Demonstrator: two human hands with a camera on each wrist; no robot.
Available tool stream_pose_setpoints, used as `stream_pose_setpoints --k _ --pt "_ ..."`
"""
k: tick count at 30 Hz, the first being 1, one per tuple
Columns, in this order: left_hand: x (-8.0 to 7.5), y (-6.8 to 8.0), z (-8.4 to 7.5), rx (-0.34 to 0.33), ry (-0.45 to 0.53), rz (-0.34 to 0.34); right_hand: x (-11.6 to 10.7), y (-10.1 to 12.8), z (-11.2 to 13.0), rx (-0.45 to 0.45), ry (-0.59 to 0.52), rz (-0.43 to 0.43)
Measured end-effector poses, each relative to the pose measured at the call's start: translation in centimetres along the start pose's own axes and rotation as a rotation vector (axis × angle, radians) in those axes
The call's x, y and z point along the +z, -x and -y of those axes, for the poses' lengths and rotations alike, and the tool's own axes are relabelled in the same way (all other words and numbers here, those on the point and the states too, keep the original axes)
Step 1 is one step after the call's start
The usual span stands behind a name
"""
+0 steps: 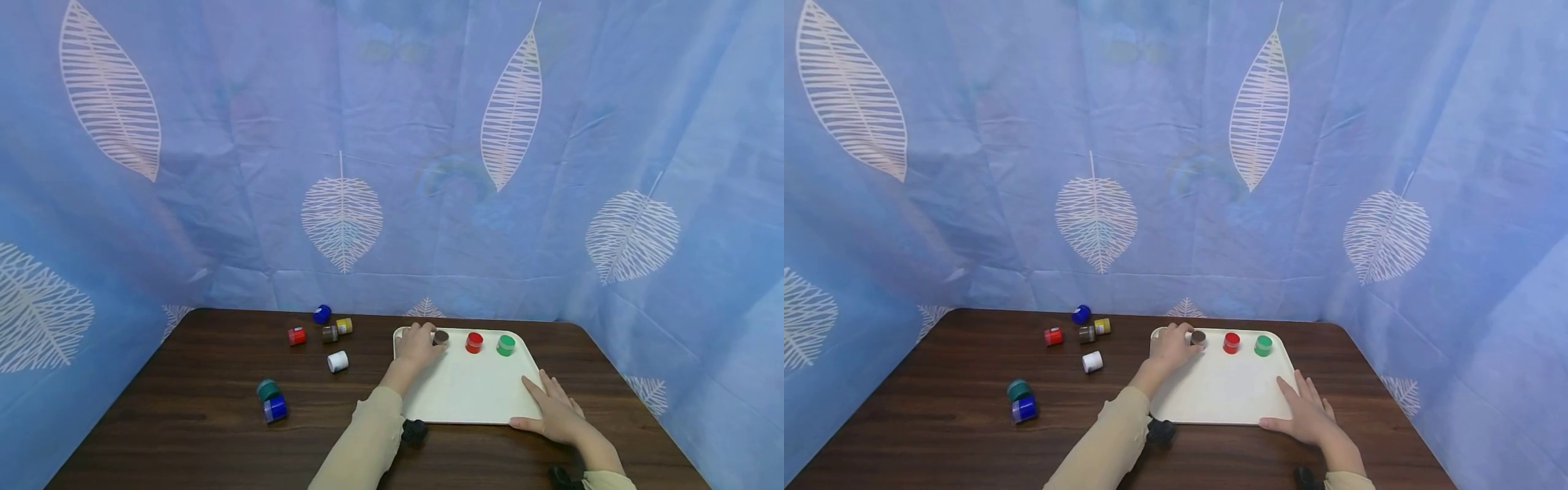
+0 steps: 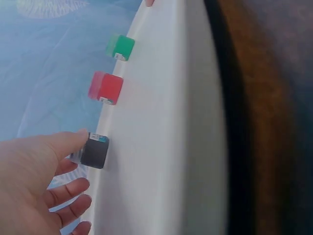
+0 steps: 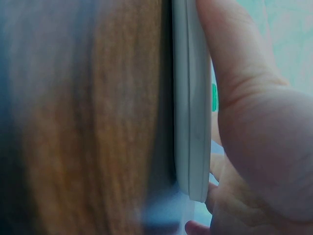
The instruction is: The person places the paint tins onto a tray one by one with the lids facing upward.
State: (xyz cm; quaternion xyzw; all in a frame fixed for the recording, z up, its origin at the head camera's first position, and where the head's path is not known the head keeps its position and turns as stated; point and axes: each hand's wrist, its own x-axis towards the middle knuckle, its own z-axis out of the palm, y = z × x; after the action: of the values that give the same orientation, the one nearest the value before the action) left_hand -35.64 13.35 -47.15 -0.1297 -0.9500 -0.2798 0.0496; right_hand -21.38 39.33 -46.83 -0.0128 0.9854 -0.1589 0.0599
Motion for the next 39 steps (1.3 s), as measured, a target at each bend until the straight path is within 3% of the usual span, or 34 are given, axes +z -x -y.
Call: stream_pose_setpoints --k 9,18,31,39 --pt "-1.5 2.0 0.3 0.041 0.018 -0.095 -0.1 -0.1 0.1 0.001 0.004 0.014" --pt "-3.0 4.1 0.9 0.051 0.106 -0.119 -0.4 -0.1 -0.1 0.0 0.004 0.019" --pt "-5.4 6.3 2.6 0.045 0.056 -0.169 -0.3 0.0 -0.4 0.003 -0.006 0.026" --pt "-7.6 6.7 5.0 0.032 0.024 -0.2 0.1 -0.3 -0.5 -0.008 -0.012 0.029"
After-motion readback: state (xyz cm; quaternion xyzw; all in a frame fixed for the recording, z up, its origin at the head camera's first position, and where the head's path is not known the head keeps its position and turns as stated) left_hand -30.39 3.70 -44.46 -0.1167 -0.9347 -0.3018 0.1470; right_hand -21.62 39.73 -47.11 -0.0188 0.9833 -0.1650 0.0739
